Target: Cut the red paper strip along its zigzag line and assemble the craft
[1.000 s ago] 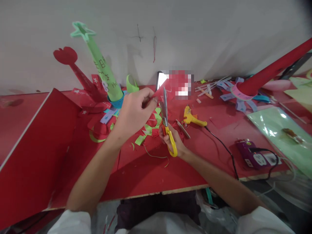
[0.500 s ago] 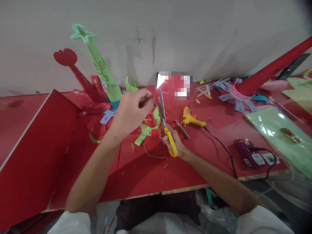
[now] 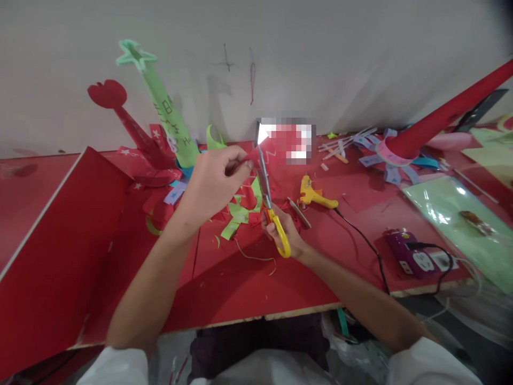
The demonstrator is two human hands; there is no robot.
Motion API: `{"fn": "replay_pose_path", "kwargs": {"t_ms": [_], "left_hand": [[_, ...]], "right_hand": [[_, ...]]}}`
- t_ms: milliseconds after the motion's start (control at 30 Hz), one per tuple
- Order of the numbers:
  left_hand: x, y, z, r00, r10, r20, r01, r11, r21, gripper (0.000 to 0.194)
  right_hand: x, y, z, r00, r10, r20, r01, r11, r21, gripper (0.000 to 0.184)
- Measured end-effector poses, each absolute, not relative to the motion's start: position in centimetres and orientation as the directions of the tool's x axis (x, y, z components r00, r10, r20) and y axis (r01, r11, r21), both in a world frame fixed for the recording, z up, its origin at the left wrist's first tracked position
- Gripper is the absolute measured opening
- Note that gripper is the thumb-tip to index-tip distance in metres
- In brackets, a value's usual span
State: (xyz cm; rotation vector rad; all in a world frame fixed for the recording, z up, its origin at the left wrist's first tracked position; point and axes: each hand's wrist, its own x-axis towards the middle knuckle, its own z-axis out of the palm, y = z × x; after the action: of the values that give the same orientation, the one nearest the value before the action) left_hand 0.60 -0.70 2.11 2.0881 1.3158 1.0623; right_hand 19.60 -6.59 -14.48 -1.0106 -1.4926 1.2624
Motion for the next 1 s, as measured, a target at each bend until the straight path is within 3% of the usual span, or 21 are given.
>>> {"fn": "replay_pose_path", "kwargs": {"t_ms": [1000], "left_hand": [[0.2, -0.4, 2.1, 0.255, 0.891, 0.377, 0.539, -0.454, 0.709, 0.026]], "right_hand": [[20.0, -6.4, -13.9, -0.274, 0.957, 0.094, 0.104, 0.127, -0.986, 0.056]]}}
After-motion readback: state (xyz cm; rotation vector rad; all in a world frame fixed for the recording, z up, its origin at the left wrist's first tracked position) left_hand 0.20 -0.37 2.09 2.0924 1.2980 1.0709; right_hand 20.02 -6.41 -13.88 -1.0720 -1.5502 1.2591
